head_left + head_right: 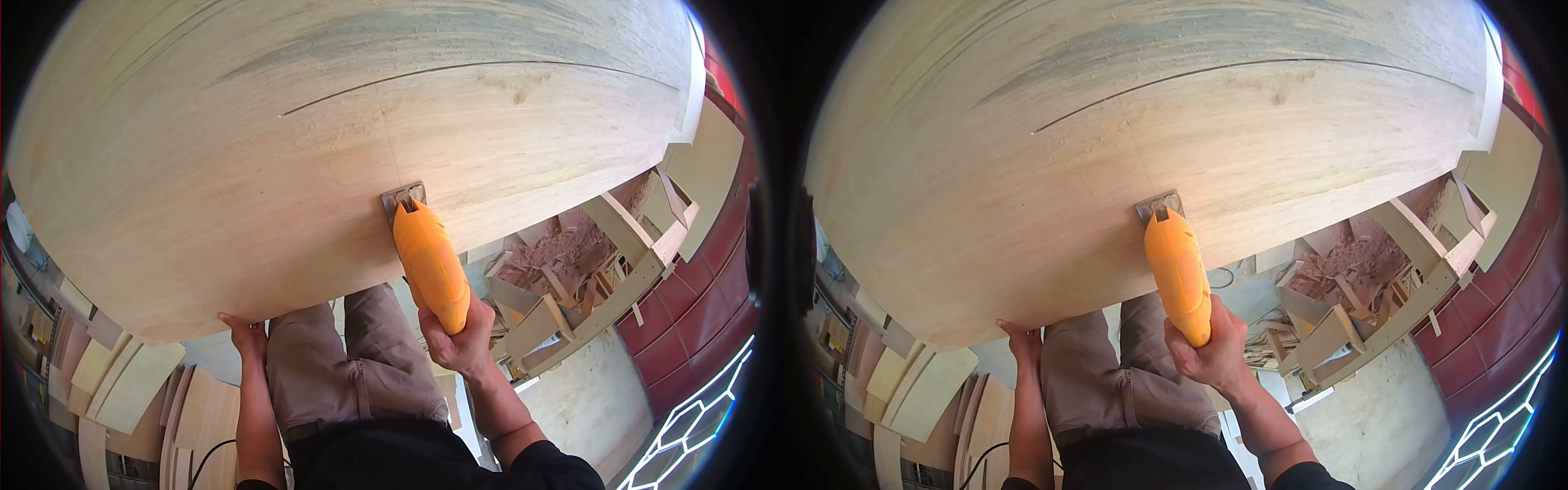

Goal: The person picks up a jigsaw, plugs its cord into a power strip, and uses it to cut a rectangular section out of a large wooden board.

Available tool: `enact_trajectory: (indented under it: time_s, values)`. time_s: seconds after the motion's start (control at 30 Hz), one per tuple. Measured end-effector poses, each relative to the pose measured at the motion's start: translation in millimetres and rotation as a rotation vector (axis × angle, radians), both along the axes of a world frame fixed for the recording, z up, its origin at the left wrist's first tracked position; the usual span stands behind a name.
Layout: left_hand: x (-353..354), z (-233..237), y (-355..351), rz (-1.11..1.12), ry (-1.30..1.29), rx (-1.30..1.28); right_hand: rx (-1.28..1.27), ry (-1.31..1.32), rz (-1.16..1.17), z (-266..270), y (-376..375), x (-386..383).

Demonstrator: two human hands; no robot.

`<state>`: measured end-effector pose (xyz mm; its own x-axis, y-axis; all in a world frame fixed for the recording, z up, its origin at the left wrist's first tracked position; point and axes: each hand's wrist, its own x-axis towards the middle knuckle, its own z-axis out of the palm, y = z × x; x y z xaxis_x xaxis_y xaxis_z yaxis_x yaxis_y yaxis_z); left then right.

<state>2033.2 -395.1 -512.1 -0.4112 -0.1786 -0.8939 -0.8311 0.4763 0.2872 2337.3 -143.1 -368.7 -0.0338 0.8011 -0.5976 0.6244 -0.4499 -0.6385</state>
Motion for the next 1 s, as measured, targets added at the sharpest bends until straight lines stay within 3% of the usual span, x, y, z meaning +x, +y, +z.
enact_trajectory:
  time_s: [1.0]
  values:
    - [-2, -2, -6, -0.002, -0.027, 0.056, -0.046, -0.014, -0.037, 1, 12, -8]
